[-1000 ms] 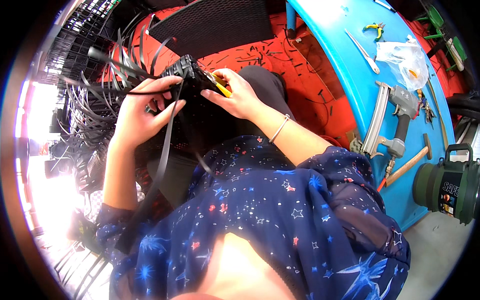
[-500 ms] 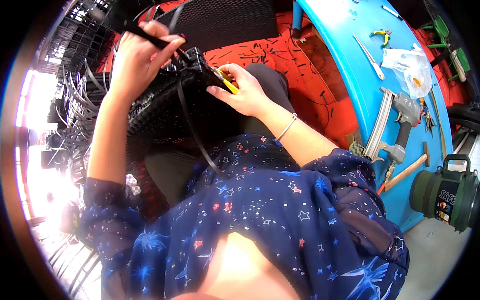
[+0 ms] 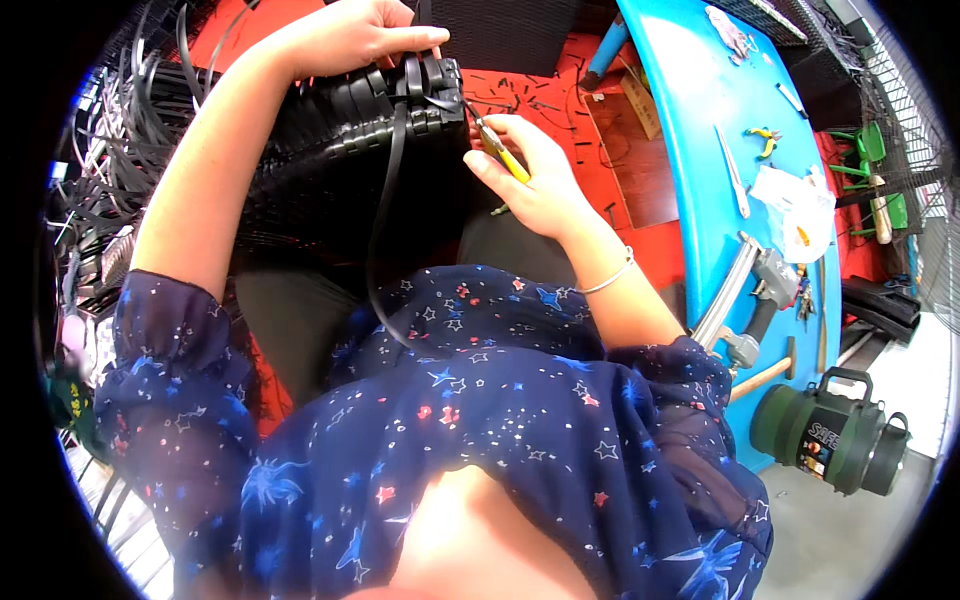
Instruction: The person sits on the floor and repairs a black wicker chair using pliers and a hammer. They cut and trim black plastic strips, weave them into the chair frame, and secure the ends by hammering them into place.
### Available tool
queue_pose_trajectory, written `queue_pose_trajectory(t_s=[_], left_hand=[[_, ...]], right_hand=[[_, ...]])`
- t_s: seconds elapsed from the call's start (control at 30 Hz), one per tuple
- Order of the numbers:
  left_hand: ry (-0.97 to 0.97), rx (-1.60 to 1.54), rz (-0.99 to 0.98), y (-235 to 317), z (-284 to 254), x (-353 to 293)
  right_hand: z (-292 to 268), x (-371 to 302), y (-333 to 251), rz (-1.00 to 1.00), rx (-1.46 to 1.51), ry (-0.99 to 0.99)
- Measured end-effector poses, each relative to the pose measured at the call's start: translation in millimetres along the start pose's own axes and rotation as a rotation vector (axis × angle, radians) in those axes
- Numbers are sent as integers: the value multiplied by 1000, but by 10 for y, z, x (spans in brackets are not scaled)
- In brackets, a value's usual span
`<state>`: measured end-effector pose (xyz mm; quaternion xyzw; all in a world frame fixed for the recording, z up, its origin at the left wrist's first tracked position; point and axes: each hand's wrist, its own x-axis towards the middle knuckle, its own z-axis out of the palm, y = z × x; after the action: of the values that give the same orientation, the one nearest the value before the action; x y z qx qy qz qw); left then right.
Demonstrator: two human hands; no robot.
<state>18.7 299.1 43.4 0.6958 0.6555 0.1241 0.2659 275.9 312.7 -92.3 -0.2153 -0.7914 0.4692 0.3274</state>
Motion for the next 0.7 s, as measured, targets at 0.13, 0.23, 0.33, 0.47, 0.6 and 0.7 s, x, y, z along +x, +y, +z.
queue_pose_trajectory(t_s=[0.13, 0.23, 0.33, 0.47, 0.6, 0.7], left_hand=[[8, 56, -14, 24, 16, 78], [17, 2, 16, -19, 48, 93], [37, -47, 26, -73, 48, 75], [62, -133, 75, -143, 59, 89], [105, -272, 147, -130, 111, 97], [108, -462, 258, -170, 173, 150]], right_hand=[[-392, -69, -392, -29, -264, 28], [-642, -28, -967, -231, -750, -81], [-681, 16, -1475, -214, -1078, -200], [-590, 116, -1799, -310, -1357, -264], [-598, 262, -1739, -436, -1509, -302], [-617, 375, -1756, -469, -1607, -404]])
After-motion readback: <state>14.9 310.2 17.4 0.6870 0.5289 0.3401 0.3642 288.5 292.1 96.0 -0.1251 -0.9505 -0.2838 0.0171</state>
